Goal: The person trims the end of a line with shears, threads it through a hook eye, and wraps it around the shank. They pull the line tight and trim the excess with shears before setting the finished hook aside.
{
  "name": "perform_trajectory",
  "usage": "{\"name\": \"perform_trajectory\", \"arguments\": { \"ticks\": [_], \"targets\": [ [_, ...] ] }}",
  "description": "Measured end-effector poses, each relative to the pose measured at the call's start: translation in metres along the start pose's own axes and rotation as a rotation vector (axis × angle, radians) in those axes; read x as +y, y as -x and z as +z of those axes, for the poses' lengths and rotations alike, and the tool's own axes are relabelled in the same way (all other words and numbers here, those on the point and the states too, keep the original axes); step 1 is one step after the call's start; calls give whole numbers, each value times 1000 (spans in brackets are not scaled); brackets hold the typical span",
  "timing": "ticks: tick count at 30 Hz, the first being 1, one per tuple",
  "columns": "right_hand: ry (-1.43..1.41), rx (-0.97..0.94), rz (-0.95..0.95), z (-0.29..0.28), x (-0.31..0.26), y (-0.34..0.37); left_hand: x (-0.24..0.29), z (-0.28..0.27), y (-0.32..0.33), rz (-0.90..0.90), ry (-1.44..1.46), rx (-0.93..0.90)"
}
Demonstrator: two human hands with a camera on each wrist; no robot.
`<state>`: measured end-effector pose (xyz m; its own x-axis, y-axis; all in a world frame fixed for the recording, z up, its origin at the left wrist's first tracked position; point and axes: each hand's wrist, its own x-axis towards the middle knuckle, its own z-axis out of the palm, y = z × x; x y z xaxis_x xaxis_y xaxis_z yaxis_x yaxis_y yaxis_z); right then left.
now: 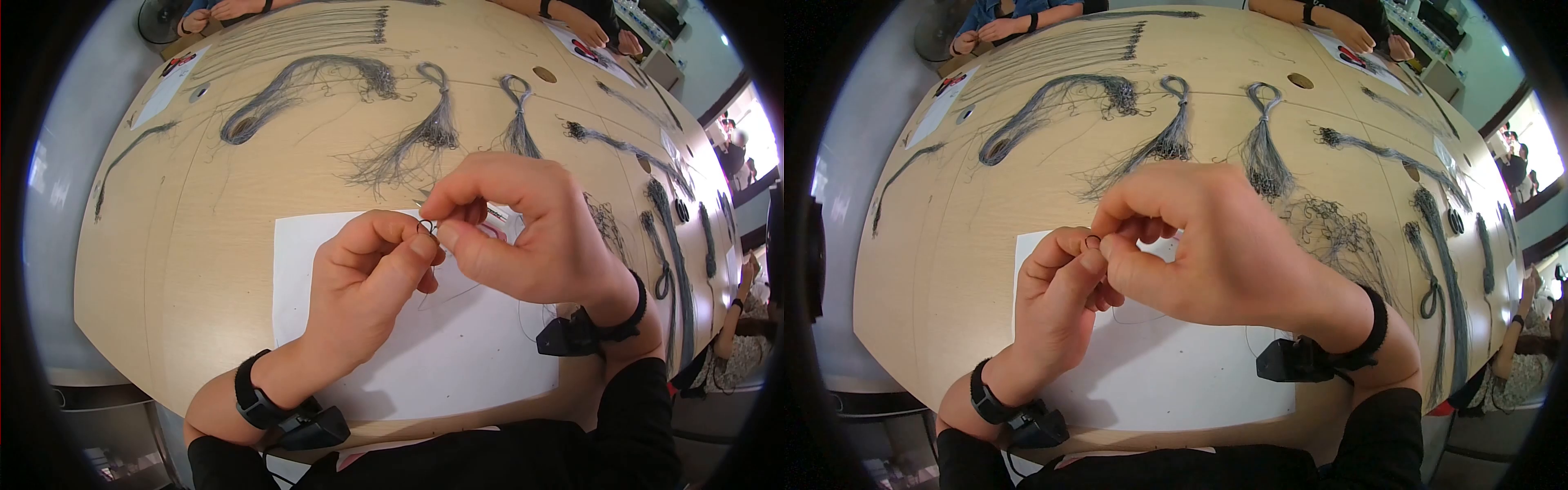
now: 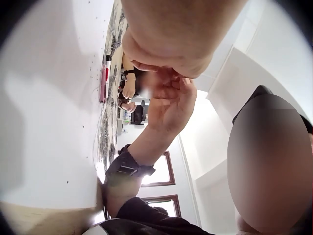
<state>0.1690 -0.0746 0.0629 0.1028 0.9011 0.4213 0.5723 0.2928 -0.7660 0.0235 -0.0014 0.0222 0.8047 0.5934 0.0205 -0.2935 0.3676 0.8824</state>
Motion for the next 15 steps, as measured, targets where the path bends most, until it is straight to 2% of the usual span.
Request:
{"name": "perform_trajectory", "arguments": {
  "ticks": [15],
  "targets": [
    [206, 9, -159, 5, 7, 0, -3, -1, -2, 60, -73, -32]
  ]
}}
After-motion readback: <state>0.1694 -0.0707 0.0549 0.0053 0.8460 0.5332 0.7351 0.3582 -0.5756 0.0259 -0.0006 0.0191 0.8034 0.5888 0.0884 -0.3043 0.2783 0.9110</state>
